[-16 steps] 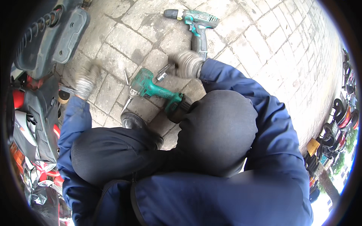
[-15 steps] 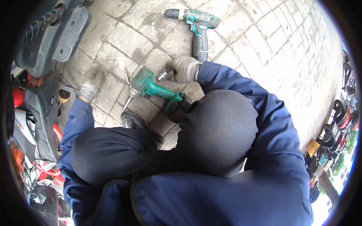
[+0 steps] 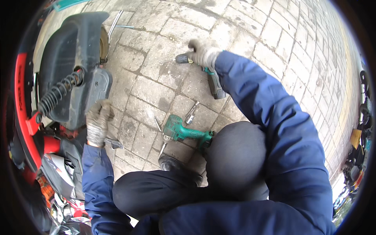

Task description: The person kneels beside a red scooter and uses a cordless impact wrench to remove bolts from the rear wheel area. They then remove a black plastic cover and place it on the ground.

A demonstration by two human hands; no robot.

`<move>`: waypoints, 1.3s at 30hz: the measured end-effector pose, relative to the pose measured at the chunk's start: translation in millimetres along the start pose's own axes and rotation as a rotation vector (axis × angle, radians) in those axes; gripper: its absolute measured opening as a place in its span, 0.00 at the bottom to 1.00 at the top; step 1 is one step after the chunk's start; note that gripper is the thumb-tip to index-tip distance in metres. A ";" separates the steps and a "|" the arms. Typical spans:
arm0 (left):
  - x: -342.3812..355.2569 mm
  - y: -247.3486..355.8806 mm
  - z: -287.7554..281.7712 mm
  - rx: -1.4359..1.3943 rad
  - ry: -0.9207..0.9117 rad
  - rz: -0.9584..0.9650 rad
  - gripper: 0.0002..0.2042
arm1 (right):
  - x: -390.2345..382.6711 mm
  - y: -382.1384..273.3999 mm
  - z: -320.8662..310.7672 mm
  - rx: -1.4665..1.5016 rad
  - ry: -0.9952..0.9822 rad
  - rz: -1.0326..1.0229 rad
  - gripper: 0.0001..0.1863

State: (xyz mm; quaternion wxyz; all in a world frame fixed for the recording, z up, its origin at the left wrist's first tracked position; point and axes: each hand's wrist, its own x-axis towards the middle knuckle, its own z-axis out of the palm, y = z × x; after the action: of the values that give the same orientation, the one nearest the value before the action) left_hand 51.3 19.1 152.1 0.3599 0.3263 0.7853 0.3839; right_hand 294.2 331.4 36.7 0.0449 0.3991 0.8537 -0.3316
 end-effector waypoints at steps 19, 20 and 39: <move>346.1 16.6 80.5 0.875 0.345 0.041 0.17 | 148.5 64.4 -19.4 -0.174 0.383 0.275 0.40; 367.7 11.1 78.7 0.916 0.358 0.055 0.17 | 152.5 66.8 -22.9 -0.160 0.344 0.301 0.39; 464.1 -57.5 91.6 1.186 0.415 0.008 0.15 | 183.4 88.7 -10.1 -0.282 0.498 0.144 0.34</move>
State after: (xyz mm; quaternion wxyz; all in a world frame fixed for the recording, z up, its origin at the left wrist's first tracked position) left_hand -132.6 390.5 -83.1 -0.0439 0.3921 0.9169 -0.0606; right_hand 234.9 497.9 -65.1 -0.0876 0.5174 0.8456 -0.0975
